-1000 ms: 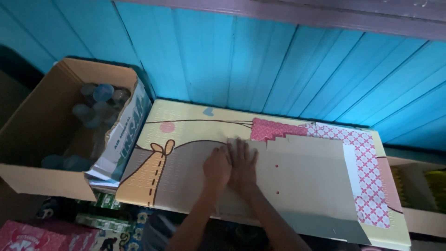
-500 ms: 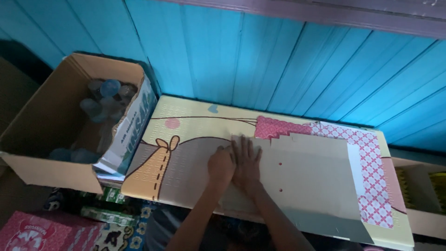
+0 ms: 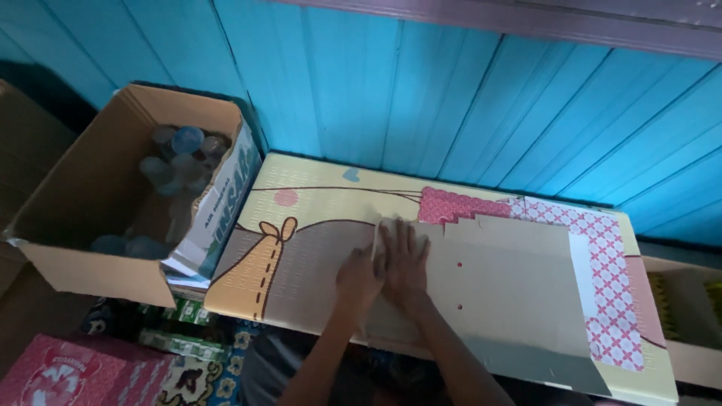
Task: The person folds a flat die-cut paper box blank on a small table, pressing creases and tucking the side flaps and tabs inward by hand. They turn the box over and press the bottom panels to shape the box, working the edges until the folded box holds its form.
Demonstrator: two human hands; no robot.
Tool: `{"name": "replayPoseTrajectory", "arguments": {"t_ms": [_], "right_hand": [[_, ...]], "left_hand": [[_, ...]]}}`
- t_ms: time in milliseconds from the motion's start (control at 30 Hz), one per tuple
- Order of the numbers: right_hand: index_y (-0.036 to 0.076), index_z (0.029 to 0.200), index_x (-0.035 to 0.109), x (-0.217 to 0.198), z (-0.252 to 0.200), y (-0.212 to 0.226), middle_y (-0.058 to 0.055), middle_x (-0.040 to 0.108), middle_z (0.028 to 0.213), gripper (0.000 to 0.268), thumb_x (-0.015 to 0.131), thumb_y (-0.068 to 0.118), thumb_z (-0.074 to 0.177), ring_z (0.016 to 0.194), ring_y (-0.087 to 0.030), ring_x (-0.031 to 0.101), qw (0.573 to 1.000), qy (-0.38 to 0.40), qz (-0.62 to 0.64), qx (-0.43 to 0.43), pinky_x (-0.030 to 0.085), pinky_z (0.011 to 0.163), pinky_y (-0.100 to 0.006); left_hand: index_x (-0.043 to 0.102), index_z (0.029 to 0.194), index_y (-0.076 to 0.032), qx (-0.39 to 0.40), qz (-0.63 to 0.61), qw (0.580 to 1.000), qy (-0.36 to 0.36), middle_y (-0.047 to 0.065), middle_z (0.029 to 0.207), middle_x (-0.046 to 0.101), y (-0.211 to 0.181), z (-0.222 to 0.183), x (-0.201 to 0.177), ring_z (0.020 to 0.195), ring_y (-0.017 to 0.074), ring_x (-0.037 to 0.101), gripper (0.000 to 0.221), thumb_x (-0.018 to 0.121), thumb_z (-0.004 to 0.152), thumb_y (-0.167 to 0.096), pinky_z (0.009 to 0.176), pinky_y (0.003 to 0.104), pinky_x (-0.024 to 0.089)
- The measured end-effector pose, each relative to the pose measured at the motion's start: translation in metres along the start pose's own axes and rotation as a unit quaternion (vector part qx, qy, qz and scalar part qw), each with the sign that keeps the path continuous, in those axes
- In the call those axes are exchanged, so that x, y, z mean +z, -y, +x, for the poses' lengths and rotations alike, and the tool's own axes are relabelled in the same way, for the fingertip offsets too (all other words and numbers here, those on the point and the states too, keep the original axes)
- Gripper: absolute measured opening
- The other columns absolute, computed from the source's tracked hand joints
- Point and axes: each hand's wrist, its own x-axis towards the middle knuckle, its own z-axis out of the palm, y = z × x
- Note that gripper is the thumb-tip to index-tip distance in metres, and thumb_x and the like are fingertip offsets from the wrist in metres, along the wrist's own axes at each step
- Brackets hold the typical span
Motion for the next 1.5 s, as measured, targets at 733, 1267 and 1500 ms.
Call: {"name": "replayPoseTrajectory", "arguments": {"t_ms": [733,1267,1500], "right_hand": [[0.017,0.158,0.038,0.041,0.011,-0.016,-0.018,0.030,0.166,0.069,0.049,0.038,0.093,0.152,-0.044,0.025,0.959,-0.248,0.112,-0.083,0.015,0.116,-0.071],[0.012,0.155,0.037,0.056,-0.011,-0.030,-0.025,0.024,0.164,0.071,0.060,0.027,0.091,0.151,-0.047,0.022,0.972,-0.170,0.124,-0.106,0.020,0.113,-0.071],[0.011,0.158,0.037,0.057,-0.026,-0.017,-0.025,0.027,0.164,0.071,0.053,0.036,0.093,0.152,-0.045,0.024,0.967,-0.229,0.075,-0.086,0.016,0.116,-0.070]], "left_hand": [[0.040,0.155,-0.016,0.089,-0.013,0.990,-0.113,0.021,0.122,0.061,0.044,-0.034,0.055,0.089,0.0446,0.066,0.076,0.063,0.083,-0.008,0.076,0.053,0.054],[0.046,0.150,-0.015,0.063,-0.029,0.992,-0.106,0.019,0.110,0.064,0.048,-0.044,0.056,0.083,0.0430,0.067,0.064,0.057,0.087,-0.009,0.076,0.054,0.054],[0.047,0.149,-0.015,0.054,0.025,0.995,-0.079,0.016,0.124,0.060,0.029,-0.053,0.047,0.096,0.0397,0.066,0.049,0.044,0.100,-0.016,0.085,0.051,0.052]]}}
